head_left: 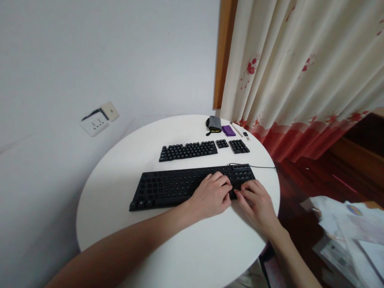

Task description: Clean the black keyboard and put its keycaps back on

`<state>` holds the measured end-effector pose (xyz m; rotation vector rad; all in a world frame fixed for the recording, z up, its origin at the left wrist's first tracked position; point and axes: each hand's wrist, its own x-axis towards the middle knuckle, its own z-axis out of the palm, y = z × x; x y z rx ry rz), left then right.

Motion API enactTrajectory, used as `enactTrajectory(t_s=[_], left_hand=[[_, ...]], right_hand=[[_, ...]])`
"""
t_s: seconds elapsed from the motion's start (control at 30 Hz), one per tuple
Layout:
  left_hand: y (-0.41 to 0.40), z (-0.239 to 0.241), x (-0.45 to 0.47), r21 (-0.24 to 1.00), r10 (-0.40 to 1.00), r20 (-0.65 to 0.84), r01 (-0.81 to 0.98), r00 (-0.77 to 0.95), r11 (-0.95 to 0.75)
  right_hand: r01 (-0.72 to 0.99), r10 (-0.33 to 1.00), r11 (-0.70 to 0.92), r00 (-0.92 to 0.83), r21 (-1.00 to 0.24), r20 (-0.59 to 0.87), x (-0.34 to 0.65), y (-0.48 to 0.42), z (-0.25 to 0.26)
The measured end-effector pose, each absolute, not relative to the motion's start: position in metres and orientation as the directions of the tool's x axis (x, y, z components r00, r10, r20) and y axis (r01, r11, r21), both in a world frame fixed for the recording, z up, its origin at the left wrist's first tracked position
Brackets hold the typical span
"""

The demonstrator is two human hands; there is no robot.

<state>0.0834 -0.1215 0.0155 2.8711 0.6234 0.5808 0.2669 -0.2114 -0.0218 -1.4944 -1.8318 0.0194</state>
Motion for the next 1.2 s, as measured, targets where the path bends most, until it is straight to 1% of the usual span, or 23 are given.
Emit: enactTrajectory(t_s=[0.27,0.47,0.63,0.77,0.97,1.2], left_hand=[[-0.1187,0.0134,0.0835,0.262,0.443,0.333,0.37,0.833,-0.892],[-0.118,0.0103,0.0828,0.271,0.459,0.333,0.383,0.824,-0.883],[-0.1194,0.011,0.0825,0.253,0.459,0.339,0.39,0.821,-0.885],[-0.1204,0.0121,0.0827,0.232,0.438,0.351,0.376,0.827,-0.897],[-0.1219,0.0119,0.0837,0.211,0.433,0.378,0.38,0.818,-0.901],[-0.1227,0.0117,0.0849,0.201,0.443,0.324,0.397,0.836,-0.896]], right_hand=[[0.831,0.853,0.304,-0.02,-0.465,0.522,0.266,-0.211,-0.0201],[0.841,0.854,0.294,-0.017,-0.455,0.52,0.2667,-0.2109,-0.0216],[0.842,0.858,0.29,-0.018,-0.455,0.513,0.2658,-0.2115,-0.0217],[0.842,0.846,0.296,-0.012,-0.451,0.533,0.2654,-0.2137,-0.0231],[0.828,0.814,0.285,0.056,-0.482,0.578,0.2671,-0.2188,-0.0231],[0.812,0.841,0.34,-0.037,-0.475,0.54,0.2648,-0.2169,-0.0214]])
